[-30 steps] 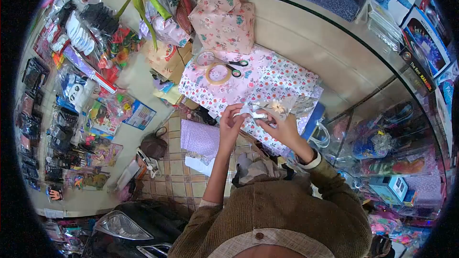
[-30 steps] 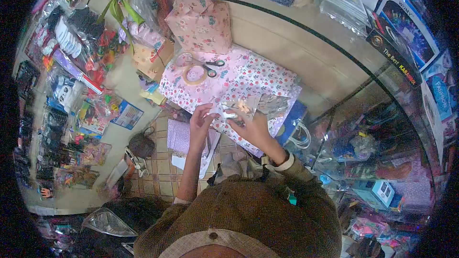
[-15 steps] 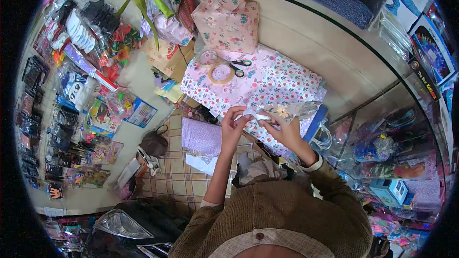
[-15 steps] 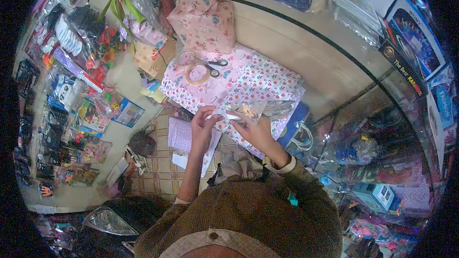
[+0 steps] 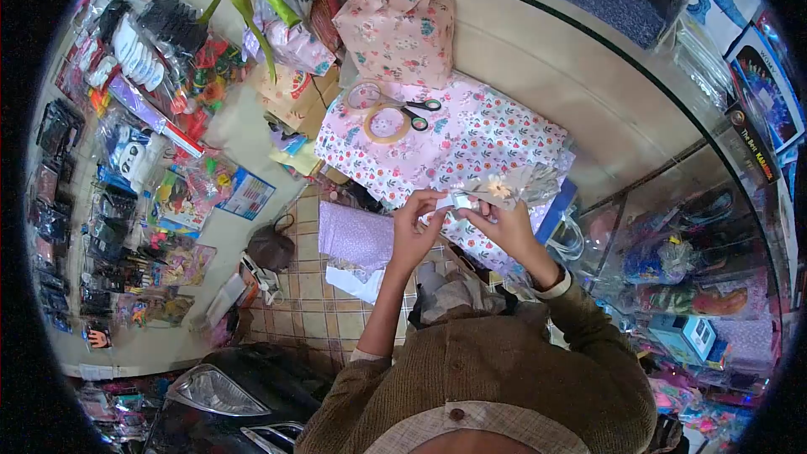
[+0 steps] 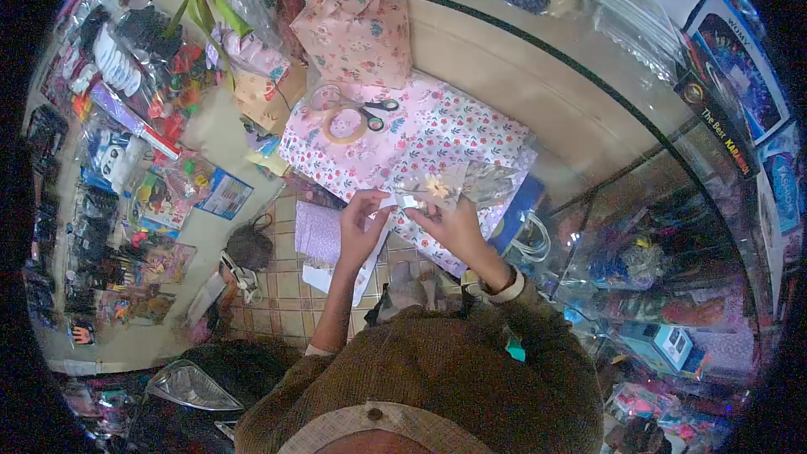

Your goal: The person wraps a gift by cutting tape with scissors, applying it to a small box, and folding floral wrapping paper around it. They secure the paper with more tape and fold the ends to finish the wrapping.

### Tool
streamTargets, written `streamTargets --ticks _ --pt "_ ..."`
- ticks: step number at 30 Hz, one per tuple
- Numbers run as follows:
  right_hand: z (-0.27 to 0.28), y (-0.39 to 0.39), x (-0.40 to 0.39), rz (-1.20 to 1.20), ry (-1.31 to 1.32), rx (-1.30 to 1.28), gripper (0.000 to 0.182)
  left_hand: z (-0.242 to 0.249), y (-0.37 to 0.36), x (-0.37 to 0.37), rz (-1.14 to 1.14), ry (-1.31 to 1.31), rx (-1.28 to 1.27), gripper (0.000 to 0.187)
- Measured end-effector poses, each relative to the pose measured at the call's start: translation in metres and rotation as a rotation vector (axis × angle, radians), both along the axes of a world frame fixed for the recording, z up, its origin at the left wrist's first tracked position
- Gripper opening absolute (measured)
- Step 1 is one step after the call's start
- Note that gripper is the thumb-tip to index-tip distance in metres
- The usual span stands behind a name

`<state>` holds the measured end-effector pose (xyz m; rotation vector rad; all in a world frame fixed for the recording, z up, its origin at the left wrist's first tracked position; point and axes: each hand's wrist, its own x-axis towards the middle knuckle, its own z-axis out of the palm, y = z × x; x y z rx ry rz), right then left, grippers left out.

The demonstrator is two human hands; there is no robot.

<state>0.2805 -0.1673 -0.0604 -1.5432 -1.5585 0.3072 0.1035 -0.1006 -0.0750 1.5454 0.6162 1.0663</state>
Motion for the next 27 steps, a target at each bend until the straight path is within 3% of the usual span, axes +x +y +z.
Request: streamTargets --ticks 3,6,9,18,21,27 --pt "0.0 -0.001 0.001 0.007 -0.032 -0.01 0.024 0.001 -0.002 0.002 0.033 0.008 -0.002 0.024" --pt "-0.004 -0.001 0.001 0.007 -0.003 -0.01 0.025 0.0 0.002 -0.001 0.071 0.219 0.33 0.027" --pt "-0.002 -0.001 0.001 0.001 -0.022 -0.017 0.026 0.005 0.004 0.001 0.083 0.255 0.444 0.028" --pt "0.001 -0.002 0.008 0.114 -0.06 -0.043 0.042 0.034 -0.023 0.007 0.093 0.358 0.572 0.04" --pt "0.005 -0.003 0.005 0.12 -0.078 -0.01 0.044 0.037 -0.026 0.009 0.095 0.33 0.463 0.04" --pt "0.005 -0.003 0.002 0.08 -0.082 -0.027 0.043 0.032 -0.013 0.009 0.068 0.366 0.587 0.035"
